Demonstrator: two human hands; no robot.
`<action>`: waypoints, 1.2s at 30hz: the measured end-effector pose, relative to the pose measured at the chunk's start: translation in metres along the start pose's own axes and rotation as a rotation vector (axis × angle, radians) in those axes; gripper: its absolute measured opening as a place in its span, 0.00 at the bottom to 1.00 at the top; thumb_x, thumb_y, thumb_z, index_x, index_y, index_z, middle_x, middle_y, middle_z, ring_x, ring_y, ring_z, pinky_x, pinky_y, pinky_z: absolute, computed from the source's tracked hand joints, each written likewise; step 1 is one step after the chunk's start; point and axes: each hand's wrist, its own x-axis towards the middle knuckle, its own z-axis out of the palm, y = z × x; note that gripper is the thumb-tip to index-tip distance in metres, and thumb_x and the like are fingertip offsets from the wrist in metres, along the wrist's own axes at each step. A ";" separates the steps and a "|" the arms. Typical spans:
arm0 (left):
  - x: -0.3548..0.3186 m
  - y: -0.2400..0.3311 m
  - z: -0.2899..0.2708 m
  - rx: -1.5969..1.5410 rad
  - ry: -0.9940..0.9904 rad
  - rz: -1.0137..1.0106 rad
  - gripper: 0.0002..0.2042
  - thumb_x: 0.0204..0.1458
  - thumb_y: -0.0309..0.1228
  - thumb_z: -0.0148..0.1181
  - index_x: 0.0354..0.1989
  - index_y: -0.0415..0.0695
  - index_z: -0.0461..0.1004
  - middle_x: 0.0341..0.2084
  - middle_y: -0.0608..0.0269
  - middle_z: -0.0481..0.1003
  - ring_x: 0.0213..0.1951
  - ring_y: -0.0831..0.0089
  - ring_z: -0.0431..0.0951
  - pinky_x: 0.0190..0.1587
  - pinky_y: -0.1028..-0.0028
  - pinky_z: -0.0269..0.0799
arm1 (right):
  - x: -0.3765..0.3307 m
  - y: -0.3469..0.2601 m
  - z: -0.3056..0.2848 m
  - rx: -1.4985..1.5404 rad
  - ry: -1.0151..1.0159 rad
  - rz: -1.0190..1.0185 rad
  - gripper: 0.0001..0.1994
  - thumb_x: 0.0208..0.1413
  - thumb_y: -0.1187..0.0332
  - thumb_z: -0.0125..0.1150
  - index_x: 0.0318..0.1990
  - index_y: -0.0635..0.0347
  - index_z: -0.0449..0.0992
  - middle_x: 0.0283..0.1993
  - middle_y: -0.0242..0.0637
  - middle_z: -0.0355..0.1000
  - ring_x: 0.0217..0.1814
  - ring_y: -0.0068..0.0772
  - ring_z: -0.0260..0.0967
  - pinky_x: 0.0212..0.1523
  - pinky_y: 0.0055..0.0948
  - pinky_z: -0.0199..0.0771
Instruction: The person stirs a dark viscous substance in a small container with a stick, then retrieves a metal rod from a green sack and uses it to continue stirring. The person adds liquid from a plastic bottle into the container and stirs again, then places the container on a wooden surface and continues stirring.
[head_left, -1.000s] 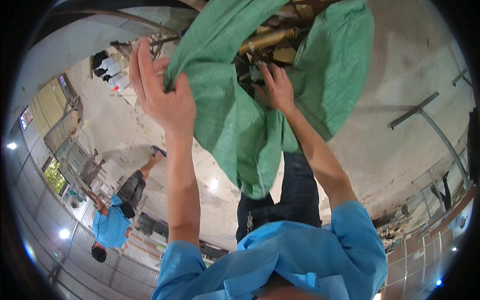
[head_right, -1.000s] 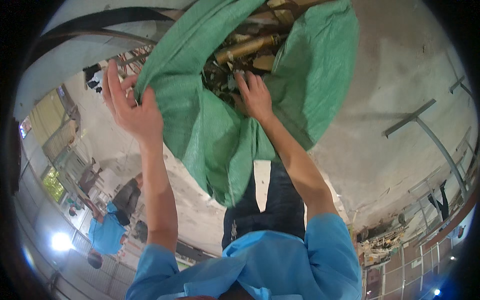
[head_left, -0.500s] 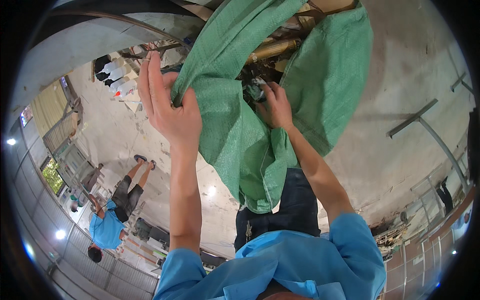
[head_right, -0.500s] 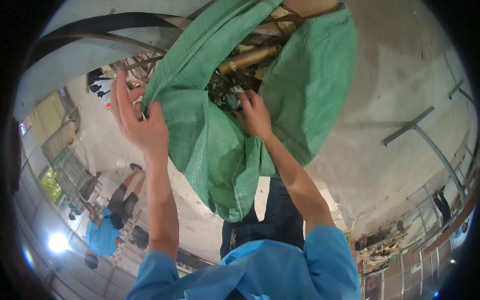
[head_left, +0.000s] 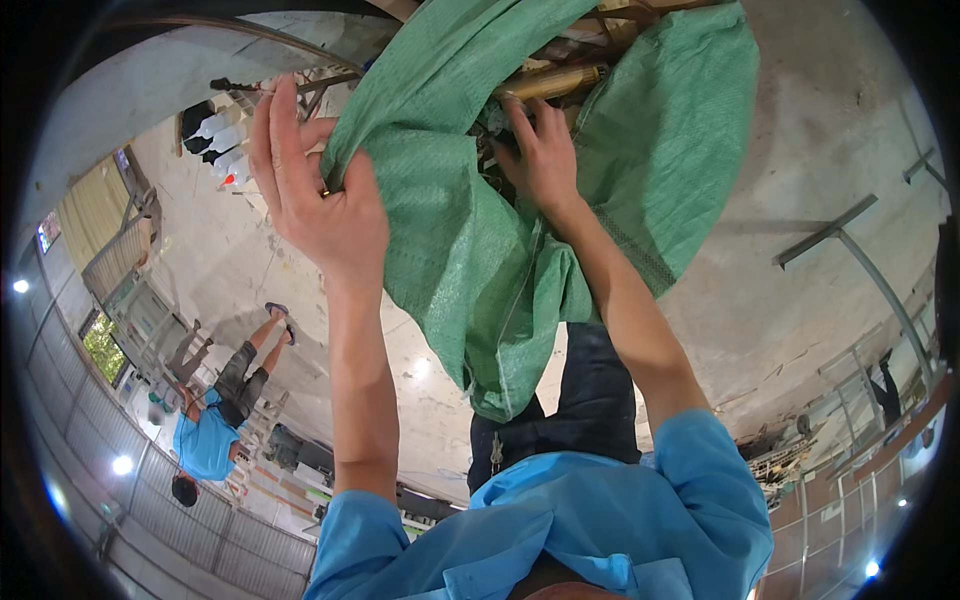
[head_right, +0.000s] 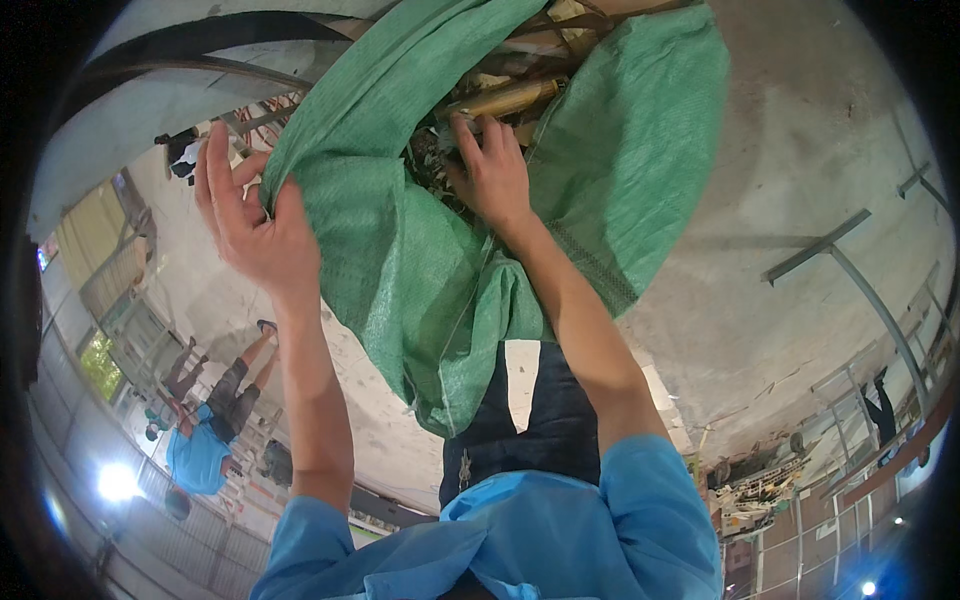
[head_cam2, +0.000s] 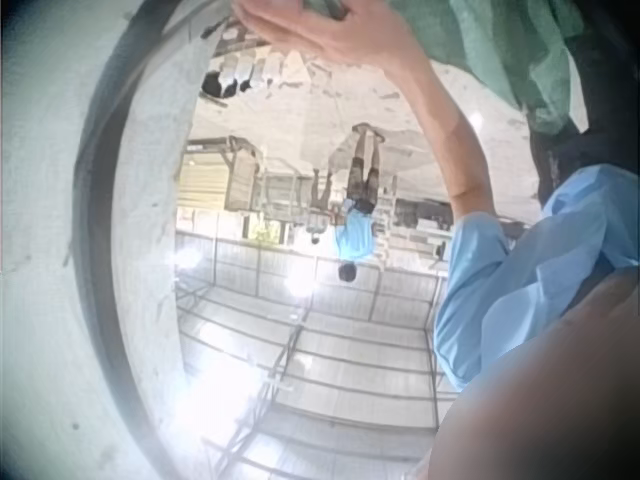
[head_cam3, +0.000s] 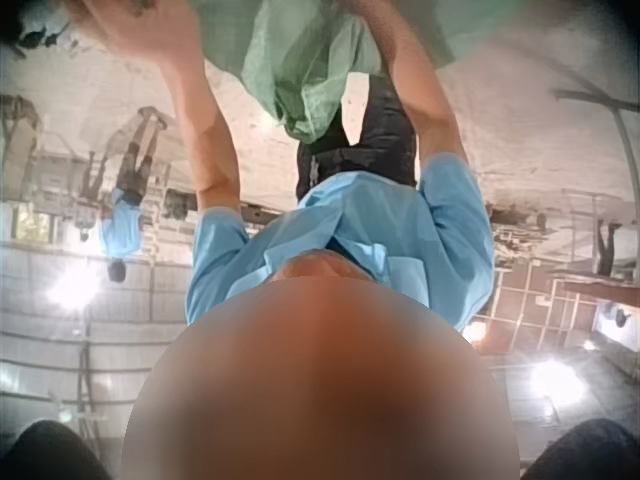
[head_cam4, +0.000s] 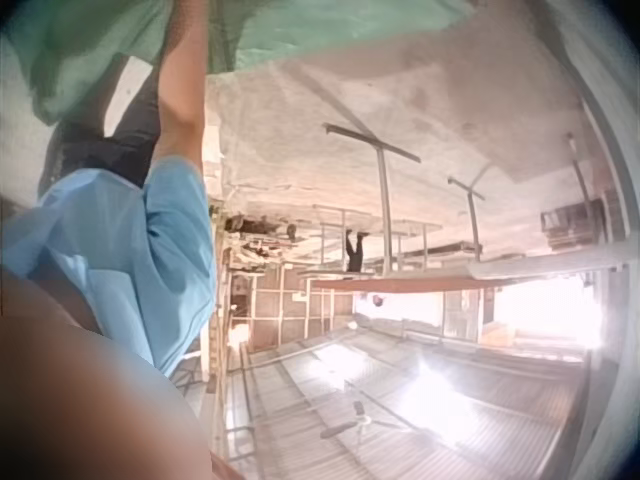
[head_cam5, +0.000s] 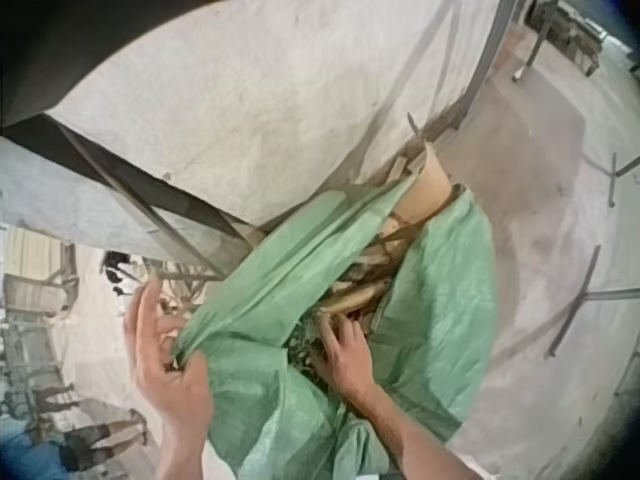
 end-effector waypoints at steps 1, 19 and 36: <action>0.001 -0.001 0.000 0.031 -0.006 -0.011 0.39 0.48 0.07 0.60 0.73 0.40 0.70 0.73 0.45 0.62 0.48 0.70 0.85 0.48 0.73 0.83 | 0.001 0.001 0.003 -0.050 -0.078 0.080 0.41 0.44 0.67 0.80 0.70 0.54 0.71 0.61 0.52 0.68 0.58 0.58 0.68 0.59 0.48 0.75; 0.003 -0.014 -0.001 0.050 0.022 0.049 0.38 0.48 0.09 0.60 0.73 0.42 0.71 0.70 0.50 0.68 0.48 0.71 0.85 0.44 0.76 0.81 | 0.000 0.007 0.018 -0.002 0.303 -0.196 0.41 0.42 0.68 0.79 0.69 0.56 0.73 0.58 0.50 0.69 0.56 0.57 0.69 0.58 0.48 0.75; 0.002 -0.012 0.002 -0.032 -0.008 0.000 0.39 0.47 0.08 0.57 0.73 0.42 0.70 0.71 0.53 0.66 0.50 0.73 0.83 0.45 0.76 0.82 | 0.009 0.016 0.006 -0.067 0.148 0.001 0.39 0.43 0.69 0.81 0.67 0.56 0.76 0.57 0.48 0.72 0.57 0.55 0.70 0.58 0.48 0.75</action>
